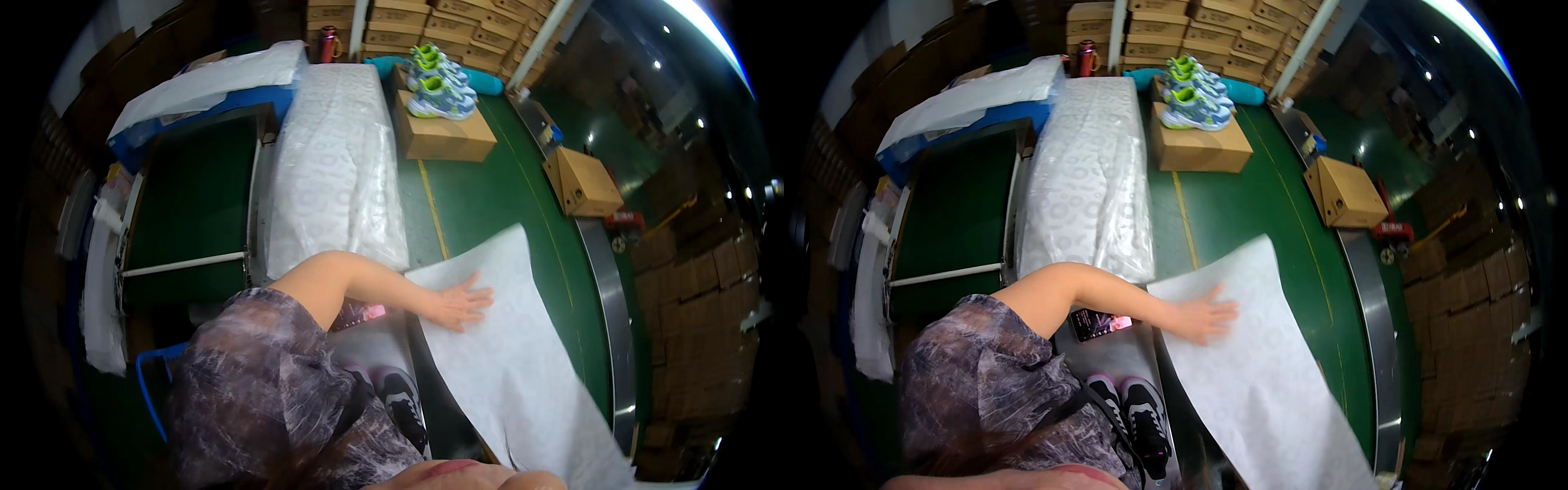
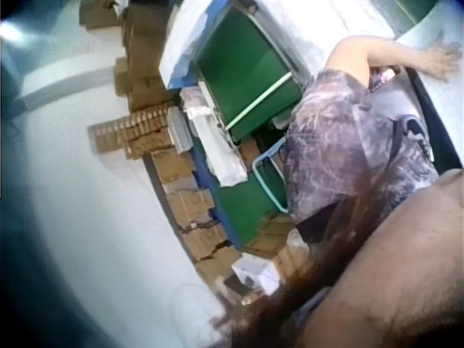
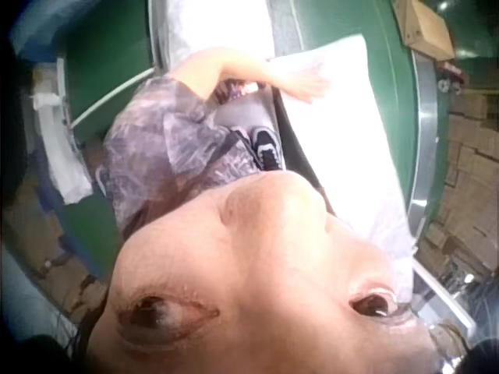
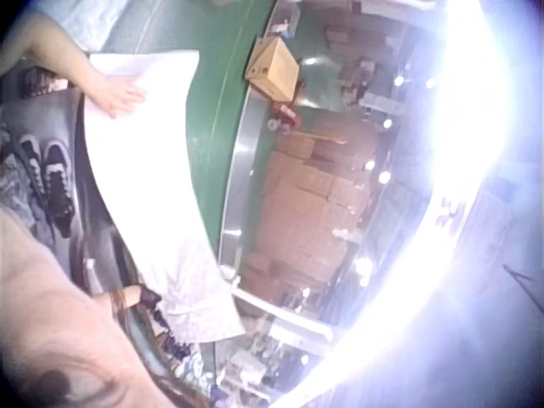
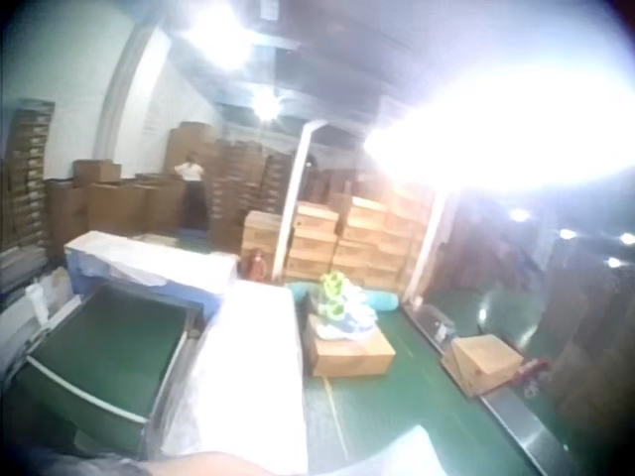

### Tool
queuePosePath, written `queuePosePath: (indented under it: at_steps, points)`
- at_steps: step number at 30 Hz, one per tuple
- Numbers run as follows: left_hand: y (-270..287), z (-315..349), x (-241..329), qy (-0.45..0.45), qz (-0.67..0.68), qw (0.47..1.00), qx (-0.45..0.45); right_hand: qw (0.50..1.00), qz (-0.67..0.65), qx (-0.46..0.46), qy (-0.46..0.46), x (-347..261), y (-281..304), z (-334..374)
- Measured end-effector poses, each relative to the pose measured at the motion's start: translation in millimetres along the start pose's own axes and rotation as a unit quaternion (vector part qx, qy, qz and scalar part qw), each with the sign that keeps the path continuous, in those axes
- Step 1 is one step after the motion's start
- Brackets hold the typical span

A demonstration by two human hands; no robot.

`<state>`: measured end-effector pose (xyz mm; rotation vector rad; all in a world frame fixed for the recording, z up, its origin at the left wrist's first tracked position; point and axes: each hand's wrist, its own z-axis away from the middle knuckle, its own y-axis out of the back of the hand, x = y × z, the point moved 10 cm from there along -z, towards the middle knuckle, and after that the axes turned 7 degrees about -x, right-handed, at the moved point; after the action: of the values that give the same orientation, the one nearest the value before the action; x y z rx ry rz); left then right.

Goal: The person places pairs of sneakers into cardboard boxes on a conveyor belt. They line each box with tissue paper, insert the shoes, and close the box before moving it along the belt. The process is repeated for multiple pairs of shoes.

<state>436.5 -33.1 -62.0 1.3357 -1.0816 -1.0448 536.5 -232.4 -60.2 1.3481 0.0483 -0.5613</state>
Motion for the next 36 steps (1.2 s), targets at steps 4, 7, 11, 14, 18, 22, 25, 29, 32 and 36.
queuePosePath:
  at_steps: [4,7,11,14,18,22,25,29,32,36]
  points:
    - [24,49,-76,0.246,0.089,0.964,0.044,1.0,0.016,-0.005,0.01,-14,-11,-1]
    - [-8,103,-123,0.462,0.343,0.817,0.038,0.999,0.027,-0.003,0.019,-28,-17,-1]
    - [-52,90,-115,0.351,0.521,0.778,0.013,0.998,0.045,-0.002,0.041,-51,-26,1]
    - [-54,83,-74,0.332,0.693,0.639,-0.041,0.998,0.055,-0.003,0.036,-54,-37,11]
    - [-72,81,-73,0.339,0.624,0.704,-0.035,0.996,0.068,-0.013,0.057,-72,-59,20]
    - [-67,59,-60,0.3,0.592,0.748,-0.013,0.995,0.087,-0.003,0.057,-74,-69,46]
    - [-40,57,-52,0.221,0.636,0.738,-0.037,0.988,0.123,0.009,0.097,-94,-81,80]
    - [-52,73,-101,0.348,0.672,0.643,0.119,0.968,0.177,0.009,0.176,-151,-84,109]
    - [-120,70,-145,0.369,0.688,0.579,0.236,0.978,0.082,0.017,0.193,-182,-16,102]
    - [-112,69,-134,0.392,0.586,0.655,0.269,0.888,-0.423,0.164,-0.075,-115,54,91]
